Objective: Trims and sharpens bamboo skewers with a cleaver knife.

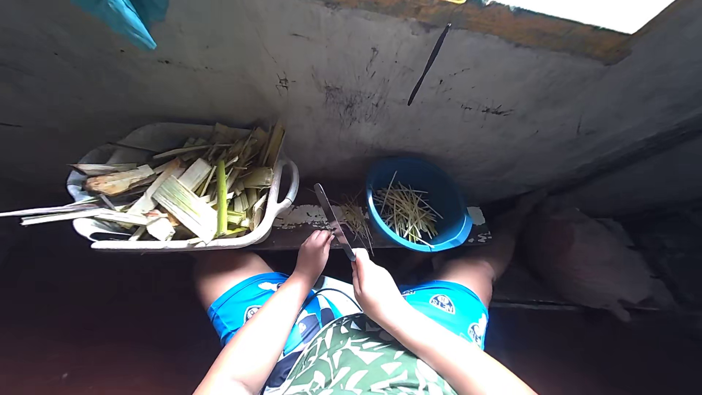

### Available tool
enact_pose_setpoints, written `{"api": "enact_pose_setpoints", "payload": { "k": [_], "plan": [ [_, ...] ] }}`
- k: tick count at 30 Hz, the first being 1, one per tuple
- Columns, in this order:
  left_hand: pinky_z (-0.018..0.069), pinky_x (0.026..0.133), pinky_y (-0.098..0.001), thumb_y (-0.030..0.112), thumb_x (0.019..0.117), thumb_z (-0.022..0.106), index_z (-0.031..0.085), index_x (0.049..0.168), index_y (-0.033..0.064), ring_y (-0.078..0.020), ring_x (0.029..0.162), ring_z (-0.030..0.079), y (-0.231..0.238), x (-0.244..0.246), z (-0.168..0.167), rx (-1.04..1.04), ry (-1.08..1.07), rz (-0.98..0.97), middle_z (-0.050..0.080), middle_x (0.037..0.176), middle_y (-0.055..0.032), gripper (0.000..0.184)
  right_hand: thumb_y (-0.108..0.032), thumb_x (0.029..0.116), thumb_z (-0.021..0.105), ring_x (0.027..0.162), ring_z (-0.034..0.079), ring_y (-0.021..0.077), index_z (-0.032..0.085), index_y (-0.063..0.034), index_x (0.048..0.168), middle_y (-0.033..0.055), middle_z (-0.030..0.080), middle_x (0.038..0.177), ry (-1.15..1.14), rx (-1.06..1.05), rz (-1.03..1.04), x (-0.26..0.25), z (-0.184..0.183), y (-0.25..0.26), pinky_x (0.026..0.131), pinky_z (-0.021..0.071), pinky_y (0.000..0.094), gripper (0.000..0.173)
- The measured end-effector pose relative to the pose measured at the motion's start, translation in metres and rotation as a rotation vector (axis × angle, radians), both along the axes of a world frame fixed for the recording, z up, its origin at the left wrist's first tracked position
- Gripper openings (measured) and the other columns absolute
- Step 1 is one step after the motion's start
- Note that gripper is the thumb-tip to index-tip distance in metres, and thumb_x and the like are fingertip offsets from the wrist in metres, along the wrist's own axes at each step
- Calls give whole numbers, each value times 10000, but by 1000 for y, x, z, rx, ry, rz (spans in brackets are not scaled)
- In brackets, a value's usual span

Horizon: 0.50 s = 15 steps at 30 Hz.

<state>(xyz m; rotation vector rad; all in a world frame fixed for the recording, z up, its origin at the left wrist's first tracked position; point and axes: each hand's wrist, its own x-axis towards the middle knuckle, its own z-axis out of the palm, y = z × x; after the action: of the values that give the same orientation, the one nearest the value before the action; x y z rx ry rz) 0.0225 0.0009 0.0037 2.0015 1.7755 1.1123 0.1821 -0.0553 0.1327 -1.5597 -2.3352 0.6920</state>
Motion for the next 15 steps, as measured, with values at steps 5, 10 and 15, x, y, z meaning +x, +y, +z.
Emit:
{"api": "enact_pose_setpoints", "payload": {
  "k": [5, 10, 15],
  "plan": [
    [582, 915, -494, 116, 1030, 565, 724, 1054, -72, -377, 992, 734, -3, 2, 2, -76, 38, 13, 729, 1025, -242, 247, -132, 1069, 367, 818, 707, 291, 500, -41, 1320, 132, 684, 935, -39, -77, 4, 1, -4, 1, 714, 568, 437, 299],
    [576, 925, -483, 117, 1031, 573, 715, 1030, -79, -369, 990, 731, 0, 3, 8, -136, 40, 7, 726, 1007, -238, 242, -155, 1082, 344, 832, 707, 296, 492, -49, 1305, 129, 676, 921, -47, -105, -29, -1, -9, 7, 724, 566, 442, 288],
    [592, 910, -477, 119, 1008, 603, 723, 1003, -87, -369, 967, 747, 0, 5, 1, -90, 54, 71, 743, 999, -233, 238, -164, 1090, 330, 933, 706, 319, 461, -54, 1332, 152, 676, 975, -106, -273, -45, 0, -24, 11, 805, 560, 473, 296]
  ]
}}
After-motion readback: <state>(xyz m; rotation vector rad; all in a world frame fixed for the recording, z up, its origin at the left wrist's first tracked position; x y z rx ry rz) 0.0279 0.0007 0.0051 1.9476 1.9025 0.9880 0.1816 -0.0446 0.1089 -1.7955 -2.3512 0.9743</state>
